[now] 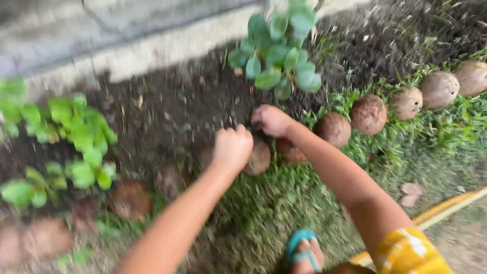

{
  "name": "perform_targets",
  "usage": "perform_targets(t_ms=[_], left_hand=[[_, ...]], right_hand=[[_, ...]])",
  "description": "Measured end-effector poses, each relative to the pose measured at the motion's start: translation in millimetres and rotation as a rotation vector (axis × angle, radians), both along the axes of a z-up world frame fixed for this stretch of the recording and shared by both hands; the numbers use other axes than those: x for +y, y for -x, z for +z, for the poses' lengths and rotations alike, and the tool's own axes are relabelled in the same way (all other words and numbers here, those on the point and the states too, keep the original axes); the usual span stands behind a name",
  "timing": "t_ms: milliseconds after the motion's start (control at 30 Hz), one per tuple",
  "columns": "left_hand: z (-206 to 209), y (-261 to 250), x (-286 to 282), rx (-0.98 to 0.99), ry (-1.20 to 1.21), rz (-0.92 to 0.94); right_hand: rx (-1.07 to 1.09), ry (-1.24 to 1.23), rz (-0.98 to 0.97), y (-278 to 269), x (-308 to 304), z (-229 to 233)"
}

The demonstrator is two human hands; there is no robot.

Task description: Weeding and loosening soil in a garden bed using a hand trowel

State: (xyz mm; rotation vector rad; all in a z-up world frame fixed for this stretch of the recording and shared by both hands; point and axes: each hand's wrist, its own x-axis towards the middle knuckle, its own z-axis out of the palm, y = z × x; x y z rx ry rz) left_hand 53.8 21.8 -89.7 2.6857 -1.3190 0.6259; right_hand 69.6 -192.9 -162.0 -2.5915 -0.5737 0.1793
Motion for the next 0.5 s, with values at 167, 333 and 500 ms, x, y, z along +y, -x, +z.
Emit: perform_targets(t_ms=[167,333,500], left_hand=[[-11,1,40,0.040,0.030,-0.033],[-28,-3,62,0.220,0.070,0.022],[-20,-24,65,0.466,-0.045,0.027]], right_hand=[[-0.067,-0.078,-0.069,0,-3,-11],[-0.074,-0.137,-0.078,9,-9,-4],[-0.056,-0.153,-0.117,14,-13,-18]])
